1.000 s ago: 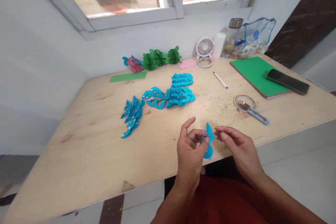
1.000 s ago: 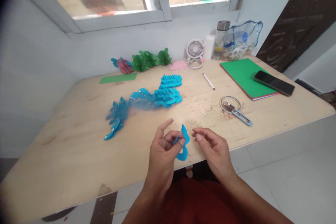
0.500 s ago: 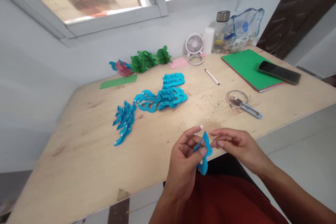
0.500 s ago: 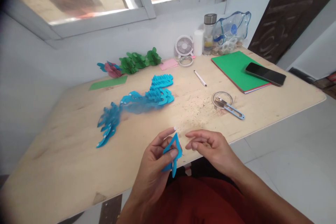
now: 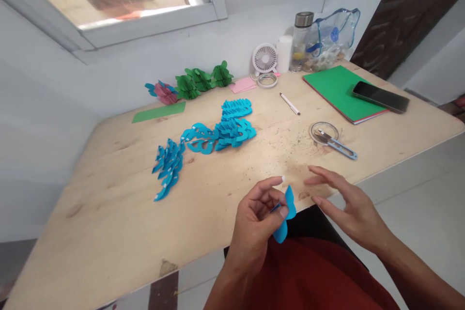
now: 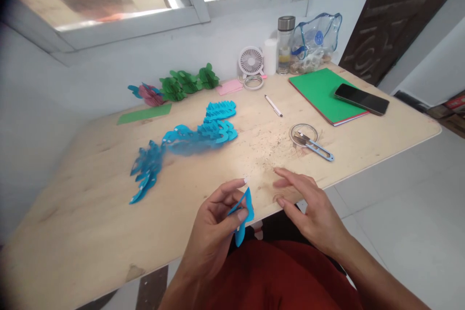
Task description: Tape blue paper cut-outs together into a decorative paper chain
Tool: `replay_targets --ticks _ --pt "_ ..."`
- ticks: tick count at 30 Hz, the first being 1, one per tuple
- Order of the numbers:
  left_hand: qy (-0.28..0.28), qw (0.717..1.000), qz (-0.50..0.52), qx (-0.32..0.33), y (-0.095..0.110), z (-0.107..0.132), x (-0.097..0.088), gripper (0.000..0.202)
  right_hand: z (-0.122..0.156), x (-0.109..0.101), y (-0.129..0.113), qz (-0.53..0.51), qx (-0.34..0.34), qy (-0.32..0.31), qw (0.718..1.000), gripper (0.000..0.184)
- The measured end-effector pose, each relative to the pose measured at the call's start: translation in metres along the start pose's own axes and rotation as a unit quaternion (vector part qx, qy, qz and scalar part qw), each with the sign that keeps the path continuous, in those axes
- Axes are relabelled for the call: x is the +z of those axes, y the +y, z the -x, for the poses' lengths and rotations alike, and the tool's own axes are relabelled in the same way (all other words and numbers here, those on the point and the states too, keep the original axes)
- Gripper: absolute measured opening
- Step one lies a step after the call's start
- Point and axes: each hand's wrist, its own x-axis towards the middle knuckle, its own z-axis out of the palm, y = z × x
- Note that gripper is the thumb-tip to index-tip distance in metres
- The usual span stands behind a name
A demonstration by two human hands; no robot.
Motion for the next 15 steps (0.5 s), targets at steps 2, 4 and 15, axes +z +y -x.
replay_targets --ticks 2,4,15 --pt "-0.005 1.0 0.005 -0.002 0.001 0.002 -0.002 0.034 -0.004 0.003 -0.003 -0.026 0.0 -0.02 0.999 0.016" --pt "-0.005 1.0 0.012 0.003 0.001 0.002 -0.006 0.034 -0.005 0.002 -0.005 -0.044 -0.013 -0.06 0.997 0.02" --pt "-0.008 1.0 0.022 0.004 0.002 -0.001 -0.021 0.034 0.016 -0.018 0.007 0.043 -0.003 -0.09 0.995 0.043"
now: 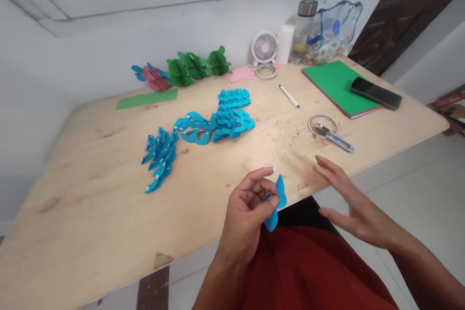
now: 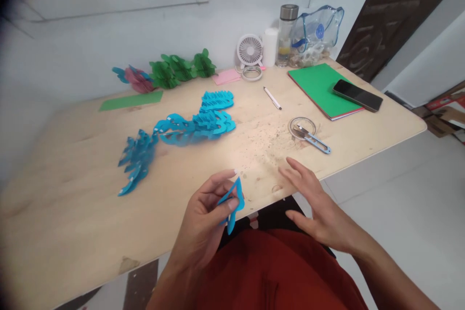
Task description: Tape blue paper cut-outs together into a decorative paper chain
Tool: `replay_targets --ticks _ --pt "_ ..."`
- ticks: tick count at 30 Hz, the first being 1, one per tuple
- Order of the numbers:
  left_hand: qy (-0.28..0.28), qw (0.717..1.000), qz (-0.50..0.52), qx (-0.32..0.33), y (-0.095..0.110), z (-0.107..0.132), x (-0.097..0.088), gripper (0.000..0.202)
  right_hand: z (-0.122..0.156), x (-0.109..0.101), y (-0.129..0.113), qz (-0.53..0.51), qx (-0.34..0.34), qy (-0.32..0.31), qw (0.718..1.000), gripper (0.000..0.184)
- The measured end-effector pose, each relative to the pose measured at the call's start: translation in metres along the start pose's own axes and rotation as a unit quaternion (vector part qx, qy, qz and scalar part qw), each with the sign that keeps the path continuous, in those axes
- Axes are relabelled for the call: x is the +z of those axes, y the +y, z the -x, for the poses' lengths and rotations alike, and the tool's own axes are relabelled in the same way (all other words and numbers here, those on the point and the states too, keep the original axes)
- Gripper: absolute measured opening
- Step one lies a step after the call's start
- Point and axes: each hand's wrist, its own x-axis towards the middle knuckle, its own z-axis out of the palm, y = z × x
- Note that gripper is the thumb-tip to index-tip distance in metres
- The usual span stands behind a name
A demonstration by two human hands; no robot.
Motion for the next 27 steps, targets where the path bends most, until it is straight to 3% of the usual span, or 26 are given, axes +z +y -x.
replay_targets --ticks 1,4,6,11,14,16,23,27 --pt "-0.002 1.0 0.002 -0.003 0.0 0.001 0.0 0.034 -0.002 -0.001 0.0 -0.005 0.021 0.022 1.0 0.049" --pt "-0.012 1.0 0.009 -0.013 -0.001 0.003 0.001 0.034 -0.012 0.0 -0.003 -0.082 0.11 0.128 0.982 0.019" --pt "-0.021 1.0 0.011 -0.02 -0.003 0.004 0.001 0.035 -0.02 0.004 -0.008 -0.186 0.158 0.159 0.957 0.019" --pt "-0.047 0.998 0.016 -0.031 -0.007 0.005 0.001 0.034 -0.039 0.023 -0.025 -0.464 0.209 0.075 0.857 0.038" --pt "-0.039 0.999 0.017 -0.035 -0.007 0.005 0.004 0.034 -0.046 0.031 -0.027 -0.554 0.236 0.051 0.796 0.035" --pt "-0.023 0.999 0.016 -0.039 -0.006 0.005 0.006 0.034 -0.048 0.032 -0.025 -0.576 0.248 0.043 0.777 0.031" --pt "-0.024 0.998 0.016 -0.059 -0.006 0.003 0.015 0.033 -0.051 0.034 -0.025 -0.516 0.212 0.02 0.83 0.011" --pt "-0.024 0.998 0.011 -0.062 -0.008 0.001 0.019 0.033 -0.052 0.035 -0.025 -0.51 0.198 0.032 0.836 0.011"
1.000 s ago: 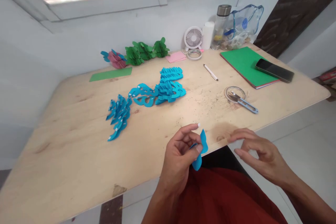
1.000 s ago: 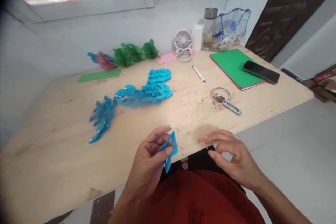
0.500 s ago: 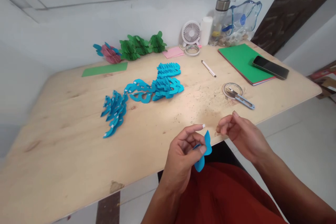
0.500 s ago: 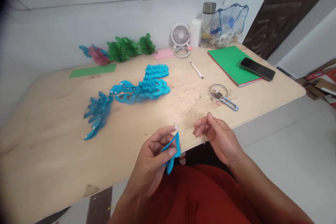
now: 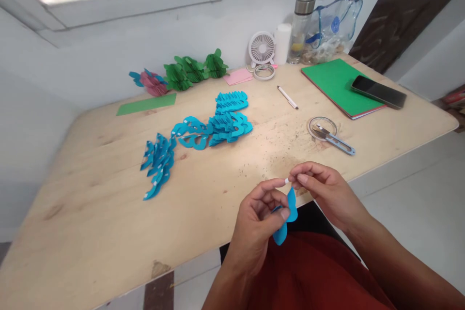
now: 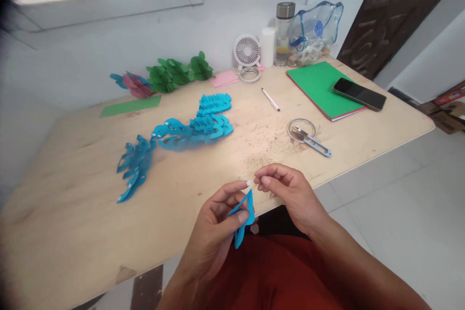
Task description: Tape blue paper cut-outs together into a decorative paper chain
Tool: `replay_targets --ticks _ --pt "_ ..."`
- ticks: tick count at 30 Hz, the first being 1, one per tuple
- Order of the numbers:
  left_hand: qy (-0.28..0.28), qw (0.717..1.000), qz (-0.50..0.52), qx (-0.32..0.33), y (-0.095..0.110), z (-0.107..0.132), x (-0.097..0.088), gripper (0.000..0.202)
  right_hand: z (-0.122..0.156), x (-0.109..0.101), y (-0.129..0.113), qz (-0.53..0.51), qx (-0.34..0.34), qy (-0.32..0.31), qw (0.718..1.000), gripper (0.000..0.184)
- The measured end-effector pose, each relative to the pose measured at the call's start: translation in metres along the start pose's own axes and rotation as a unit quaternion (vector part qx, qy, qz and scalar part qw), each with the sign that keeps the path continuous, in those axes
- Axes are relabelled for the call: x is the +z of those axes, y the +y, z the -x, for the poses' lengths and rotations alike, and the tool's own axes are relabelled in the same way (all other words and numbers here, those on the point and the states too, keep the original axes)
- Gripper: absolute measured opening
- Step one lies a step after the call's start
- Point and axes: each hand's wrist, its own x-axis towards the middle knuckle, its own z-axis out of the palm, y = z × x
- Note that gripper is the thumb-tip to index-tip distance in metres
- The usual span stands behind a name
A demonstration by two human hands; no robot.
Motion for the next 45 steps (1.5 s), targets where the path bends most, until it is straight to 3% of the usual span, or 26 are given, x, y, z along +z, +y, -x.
replay_targets --ticks 6,12,16,19,22,24,26,29,34,40,45 --pt "0.013 1.0 -0.016 0.0 -0.001 -0.004 0.006 0.033 -0.003 -0.009 0.002 -0.023 0.008 0.015 1.0 0.015" --pt "0.021 1.0 -0.021 0.001 0.0 -0.005 0.009 0.032 0.01 -0.024 0.001 0.04 0.018 -0.004 0.999 0.016" --pt "0.023 0.999 -0.029 0.003 -0.001 -0.004 0.002 0.032 0.035 -0.045 0.007 0.138 0.057 -0.065 0.987 0.019" --pt "0.025 0.999 -0.036 0.001 -0.001 -0.004 -0.006 0.034 0.052 -0.066 0.028 0.28 0.07 -0.091 0.953 0.019" --pt "0.018 0.999 -0.029 -0.002 -0.001 -0.004 -0.008 0.036 0.057 -0.082 0.061 0.401 0.056 -0.046 0.913 0.019" --pt "0.011 1.0 -0.028 -0.002 0.0 -0.003 -0.007 0.035 0.053 -0.088 0.084 0.449 0.021 0.03 0.893 0.019" --pt "0.008 1.0 -0.03 0.0 0.001 -0.001 -0.005 0.033 0.044 -0.089 0.101 0.455 -0.027 0.076 0.887 0.023" --pt "0.01 0.999 -0.033 0.007 0.002 0.001 -0.003 0.032 0.03 -0.085 0.119 0.455 -0.049 0.091 0.885 0.021" --pt "0.011 0.999 -0.03 0.011 0.004 0.002 -0.004 0.033 0.019 -0.088 0.134 0.432 -0.035 0.124 0.893 0.021" --pt "0.006 1.0 -0.022 0.009 0.006 0.0 -0.006 0.032 0.017 -0.118 0.146 0.388 0.026 0.185 0.903 0.037" --pt "0.0 1.0 -0.018 0.013 0.004 -0.002 -0.008 0.032 0.027 -0.126 0.138 0.409 0.056 0.12 0.903 0.033"
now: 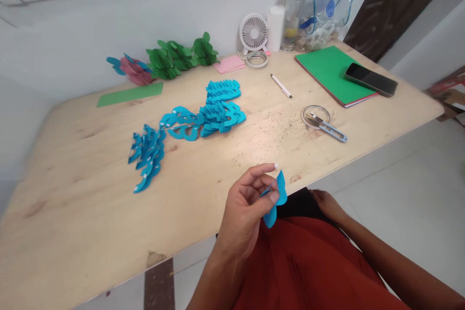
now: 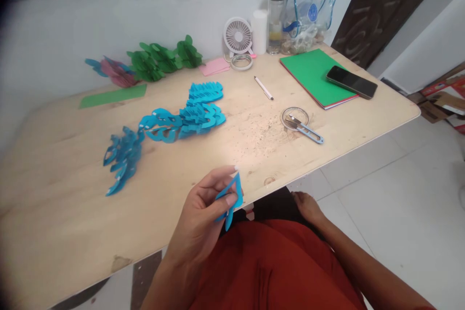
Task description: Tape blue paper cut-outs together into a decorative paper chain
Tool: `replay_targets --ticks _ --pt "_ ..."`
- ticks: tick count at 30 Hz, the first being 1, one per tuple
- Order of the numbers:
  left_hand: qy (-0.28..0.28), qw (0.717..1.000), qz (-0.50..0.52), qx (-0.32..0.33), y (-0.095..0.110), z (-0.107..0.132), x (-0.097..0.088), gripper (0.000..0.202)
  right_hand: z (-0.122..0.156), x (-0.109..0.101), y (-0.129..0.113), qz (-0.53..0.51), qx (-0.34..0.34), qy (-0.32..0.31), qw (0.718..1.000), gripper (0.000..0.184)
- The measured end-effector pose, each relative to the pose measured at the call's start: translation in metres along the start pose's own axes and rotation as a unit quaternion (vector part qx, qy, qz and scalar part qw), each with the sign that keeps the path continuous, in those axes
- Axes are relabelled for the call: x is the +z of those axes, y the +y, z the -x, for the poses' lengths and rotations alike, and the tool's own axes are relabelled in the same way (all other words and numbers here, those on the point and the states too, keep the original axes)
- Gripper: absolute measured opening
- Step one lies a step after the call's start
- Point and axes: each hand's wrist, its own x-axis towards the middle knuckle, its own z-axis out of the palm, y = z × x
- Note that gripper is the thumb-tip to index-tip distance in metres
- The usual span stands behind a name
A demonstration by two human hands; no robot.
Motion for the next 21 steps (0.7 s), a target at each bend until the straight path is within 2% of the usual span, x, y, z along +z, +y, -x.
replay_targets --ticks 5,7,9,12,15,19,21 --pt "0.002 1.0 -0.002 -0.005 -0.002 0.0 0.0 0.032 0.027 -0.018 -0.037 0.015 -0.049 -0.087 0.995 0.025" --pt "0.006 1.0 -0.002 -0.002 -0.002 -0.001 0.001 0.032 0.035 -0.021 -0.058 -0.007 -0.096 -0.181 0.979 0.024" --pt "0.005 1.0 -0.003 0.002 -0.002 -0.001 0.001 0.032 0.039 -0.021 -0.076 0.001 -0.127 -0.218 0.967 0.018" --pt "0.003 1.0 -0.005 0.004 -0.002 0.0 0.001 0.032 0.043 -0.02 -0.094 0.017 -0.121 -0.139 0.983 0.021" --pt "0.001 1.0 -0.008 0.004 -0.004 0.001 0.001 0.032 0.049 -0.025 -0.11 -0.035 -0.112 -0.094 0.989 0.024" --pt "-0.013 1.0 -0.013 -0.005 -0.006 0.003 0.004 0.031 0.051 -0.032 -0.141 -0.16 -0.13 -0.025 0.978 0.02" --pt "-0.028 0.999 -0.016 -0.011 -0.007 0.003 0.006 0.032 0.047 -0.03 -0.158 -0.217 -0.137 -0.02 0.966 0.014"
